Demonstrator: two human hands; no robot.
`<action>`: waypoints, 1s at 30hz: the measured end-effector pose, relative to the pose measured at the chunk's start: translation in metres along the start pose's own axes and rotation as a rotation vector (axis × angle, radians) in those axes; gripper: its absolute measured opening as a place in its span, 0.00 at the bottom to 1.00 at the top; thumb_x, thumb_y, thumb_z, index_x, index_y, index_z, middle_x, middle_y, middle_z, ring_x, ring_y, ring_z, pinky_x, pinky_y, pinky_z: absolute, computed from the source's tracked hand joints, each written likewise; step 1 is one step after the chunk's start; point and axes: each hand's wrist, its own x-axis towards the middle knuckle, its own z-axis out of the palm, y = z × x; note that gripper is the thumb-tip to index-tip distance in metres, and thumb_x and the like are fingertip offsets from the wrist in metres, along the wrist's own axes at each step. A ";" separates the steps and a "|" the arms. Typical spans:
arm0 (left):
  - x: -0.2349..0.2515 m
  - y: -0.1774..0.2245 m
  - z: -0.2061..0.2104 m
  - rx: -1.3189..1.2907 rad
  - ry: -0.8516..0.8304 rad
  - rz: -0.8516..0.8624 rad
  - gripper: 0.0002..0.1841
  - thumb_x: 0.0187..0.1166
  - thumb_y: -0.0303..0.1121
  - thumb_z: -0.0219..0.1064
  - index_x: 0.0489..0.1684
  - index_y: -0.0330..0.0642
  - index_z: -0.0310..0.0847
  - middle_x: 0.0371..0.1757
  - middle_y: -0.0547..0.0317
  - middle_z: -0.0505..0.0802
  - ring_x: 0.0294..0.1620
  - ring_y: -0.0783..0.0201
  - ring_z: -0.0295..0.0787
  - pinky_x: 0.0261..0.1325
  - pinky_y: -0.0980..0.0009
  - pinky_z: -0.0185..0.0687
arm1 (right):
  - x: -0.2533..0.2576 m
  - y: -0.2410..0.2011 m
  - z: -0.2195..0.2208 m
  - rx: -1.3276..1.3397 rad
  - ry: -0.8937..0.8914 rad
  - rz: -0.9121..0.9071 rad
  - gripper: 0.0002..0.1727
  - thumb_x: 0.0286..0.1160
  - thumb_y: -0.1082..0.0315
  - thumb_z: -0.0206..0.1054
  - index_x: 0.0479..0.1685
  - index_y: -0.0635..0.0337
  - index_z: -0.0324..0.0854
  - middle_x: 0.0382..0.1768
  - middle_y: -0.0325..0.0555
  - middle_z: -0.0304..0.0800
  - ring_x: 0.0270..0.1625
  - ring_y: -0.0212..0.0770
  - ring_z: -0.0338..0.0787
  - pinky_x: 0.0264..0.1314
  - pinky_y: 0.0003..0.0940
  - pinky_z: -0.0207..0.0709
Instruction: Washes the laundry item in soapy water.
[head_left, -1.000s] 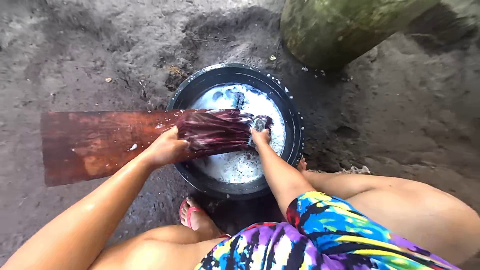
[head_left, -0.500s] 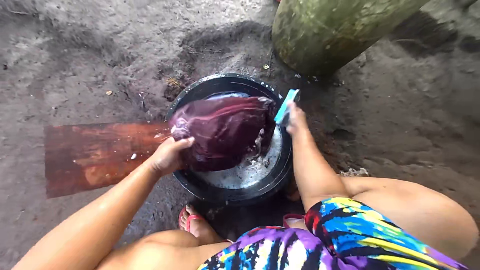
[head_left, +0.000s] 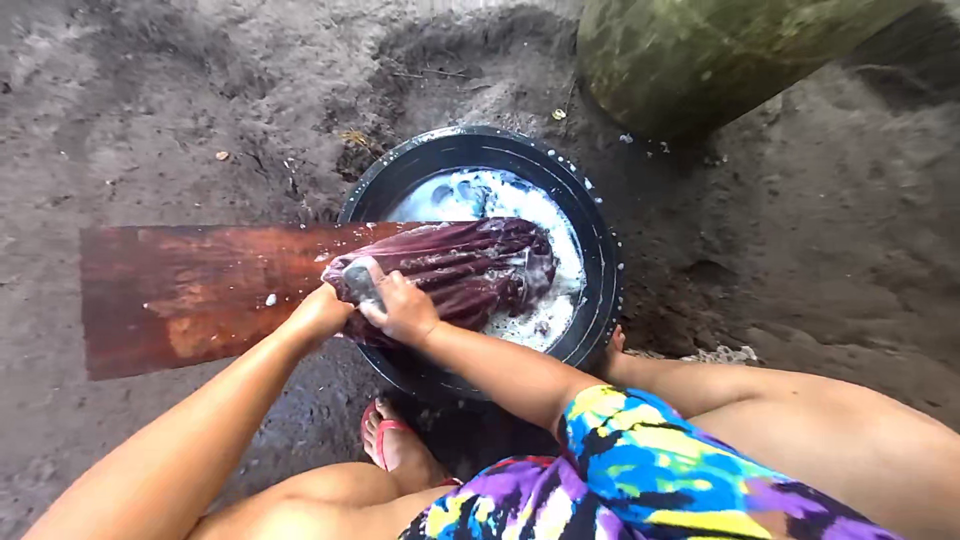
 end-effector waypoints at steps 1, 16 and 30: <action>-0.001 -0.005 -0.002 -0.025 0.003 -0.014 0.17 0.78 0.21 0.63 0.64 0.31 0.76 0.49 0.39 0.91 0.47 0.49 0.92 0.52 0.46 0.87 | -0.002 0.015 -0.002 -0.041 0.004 -0.018 0.44 0.78 0.51 0.70 0.95 0.48 0.57 0.70 0.63 0.83 0.64 0.62 0.89 0.59 0.62 0.85; 0.002 -0.011 -0.002 -0.092 -0.048 0.005 0.22 0.81 0.20 0.60 0.75 0.36 0.67 0.56 0.40 0.89 0.52 0.51 0.92 0.56 0.48 0.88 | 0.022 0.044 -0.014 -0.025 0.036 0.062 0.46 0.72 0.51 0.71 0.94 0.47 0.58 0.67 0.60 0.86 0.65 0.59 0.88 0.62 0.62 0.84; 0.003 -0.012 0.005 -0.020 -0.052 0.066 0.21 0.83 0.22 0.59 0.75 0.35 0.67 0.56 0.38 0.90 0.55 0.47 0.91 0.58 0.42 0.84 | 0.001 0.069 -0.016 -0.059 0.029 0.145 0.48 0.73 0.49 0.71 0.96 0.45 0.53 0.66 0.63 0.85 0.62 0.63 0.89 0.58 0.65 0.84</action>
